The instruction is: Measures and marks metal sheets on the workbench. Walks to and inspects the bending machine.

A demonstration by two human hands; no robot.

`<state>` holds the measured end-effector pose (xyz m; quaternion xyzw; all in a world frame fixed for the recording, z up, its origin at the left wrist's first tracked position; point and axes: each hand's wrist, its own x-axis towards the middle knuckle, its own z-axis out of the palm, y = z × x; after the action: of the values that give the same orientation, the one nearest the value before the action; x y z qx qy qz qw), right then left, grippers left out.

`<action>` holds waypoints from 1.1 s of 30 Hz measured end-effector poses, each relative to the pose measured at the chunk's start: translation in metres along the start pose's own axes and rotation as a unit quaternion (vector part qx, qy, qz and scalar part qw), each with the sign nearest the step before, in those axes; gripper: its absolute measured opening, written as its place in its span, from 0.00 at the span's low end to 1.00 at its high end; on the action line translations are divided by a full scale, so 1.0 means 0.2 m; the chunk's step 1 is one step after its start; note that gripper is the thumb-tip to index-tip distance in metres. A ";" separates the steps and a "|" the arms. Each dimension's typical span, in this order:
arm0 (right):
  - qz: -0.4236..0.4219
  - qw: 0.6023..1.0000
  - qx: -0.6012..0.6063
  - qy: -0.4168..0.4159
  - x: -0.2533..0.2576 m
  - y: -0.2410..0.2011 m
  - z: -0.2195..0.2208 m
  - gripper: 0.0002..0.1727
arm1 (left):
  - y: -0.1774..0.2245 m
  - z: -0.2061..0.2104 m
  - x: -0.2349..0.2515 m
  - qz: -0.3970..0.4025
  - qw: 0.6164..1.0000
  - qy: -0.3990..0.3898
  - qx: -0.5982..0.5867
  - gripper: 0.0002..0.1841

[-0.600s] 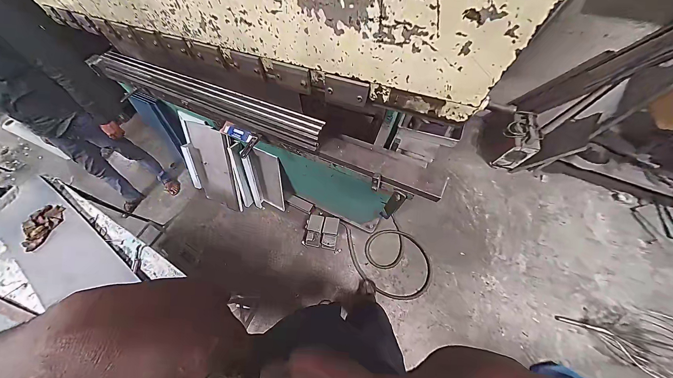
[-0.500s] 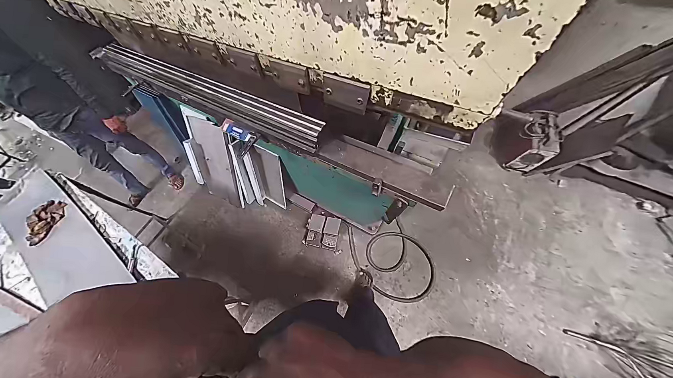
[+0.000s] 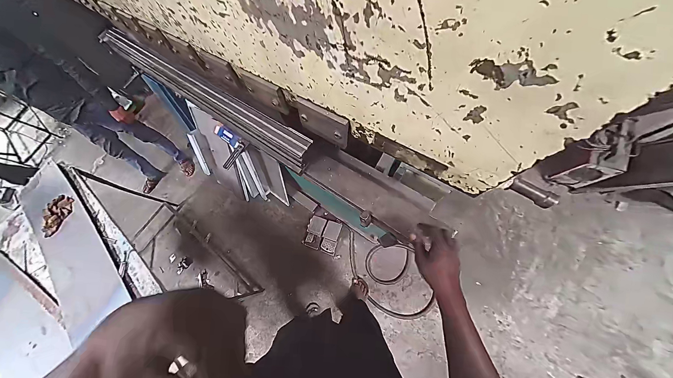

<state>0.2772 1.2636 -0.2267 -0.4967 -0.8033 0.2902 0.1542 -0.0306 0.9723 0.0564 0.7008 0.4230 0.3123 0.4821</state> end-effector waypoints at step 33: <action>0.123 0.936 -0.194 0.265 0.30 0.43 0.56 0.35 | -2.35 -0.19 1.27 -0.137 0.800 0.165 0.560 0.35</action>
<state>0.2508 1.3107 -0.3712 -0.6706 -0.7067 0.0031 0.2256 -0.0859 1.2991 -0.3657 0.7214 0.6888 0.0627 -0.0344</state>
